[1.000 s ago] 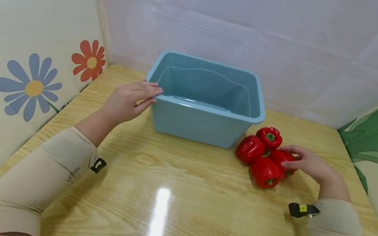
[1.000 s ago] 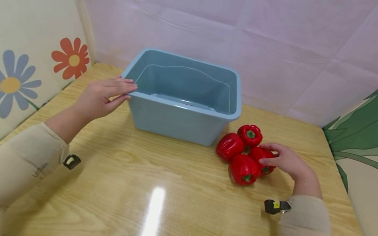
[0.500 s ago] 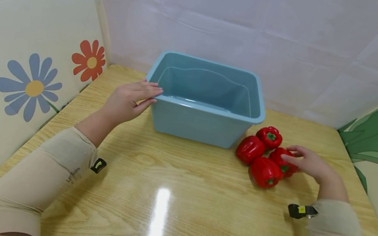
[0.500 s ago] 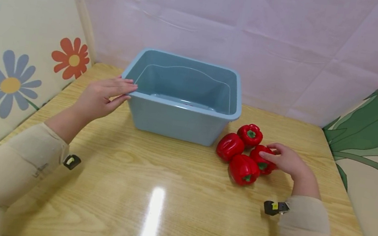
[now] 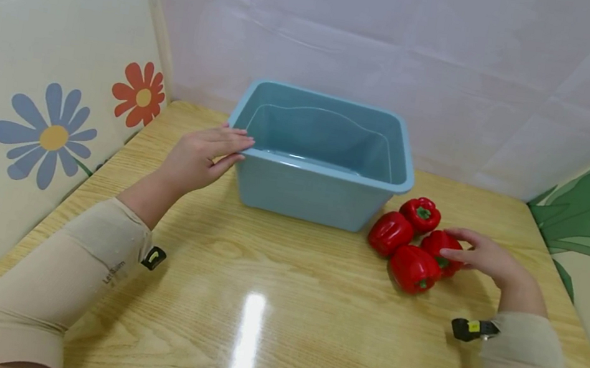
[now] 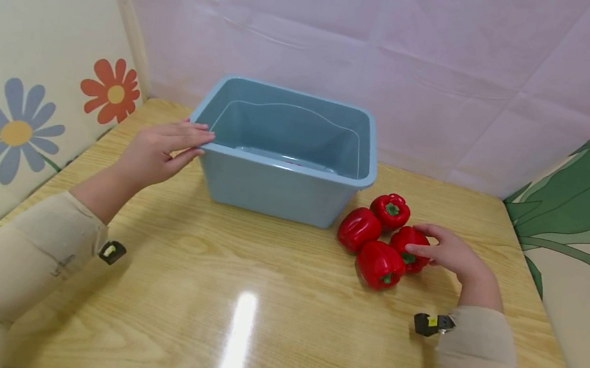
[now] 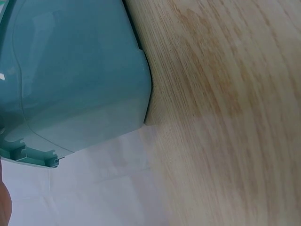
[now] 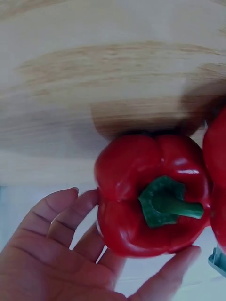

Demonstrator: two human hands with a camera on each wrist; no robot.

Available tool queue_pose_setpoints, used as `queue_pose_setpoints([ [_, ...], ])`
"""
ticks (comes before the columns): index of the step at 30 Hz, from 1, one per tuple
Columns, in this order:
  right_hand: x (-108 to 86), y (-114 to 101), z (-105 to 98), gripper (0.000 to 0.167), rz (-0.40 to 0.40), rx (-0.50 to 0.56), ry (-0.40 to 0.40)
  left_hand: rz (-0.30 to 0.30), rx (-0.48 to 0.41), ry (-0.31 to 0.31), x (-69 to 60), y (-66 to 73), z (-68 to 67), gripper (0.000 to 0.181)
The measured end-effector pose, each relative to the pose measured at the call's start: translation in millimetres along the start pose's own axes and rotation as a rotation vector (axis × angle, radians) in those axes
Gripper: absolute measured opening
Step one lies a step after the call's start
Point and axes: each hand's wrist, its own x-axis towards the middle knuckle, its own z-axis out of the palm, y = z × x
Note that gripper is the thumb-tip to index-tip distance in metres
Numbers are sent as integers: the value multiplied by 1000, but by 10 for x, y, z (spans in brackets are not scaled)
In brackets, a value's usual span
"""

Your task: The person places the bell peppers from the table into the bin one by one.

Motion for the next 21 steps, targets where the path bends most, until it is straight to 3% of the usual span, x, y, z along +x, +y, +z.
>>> queue_pose_setpoints([
  [21,38,16,7,82,20,-24,35,10,-15,9,10,11,10,41],
])
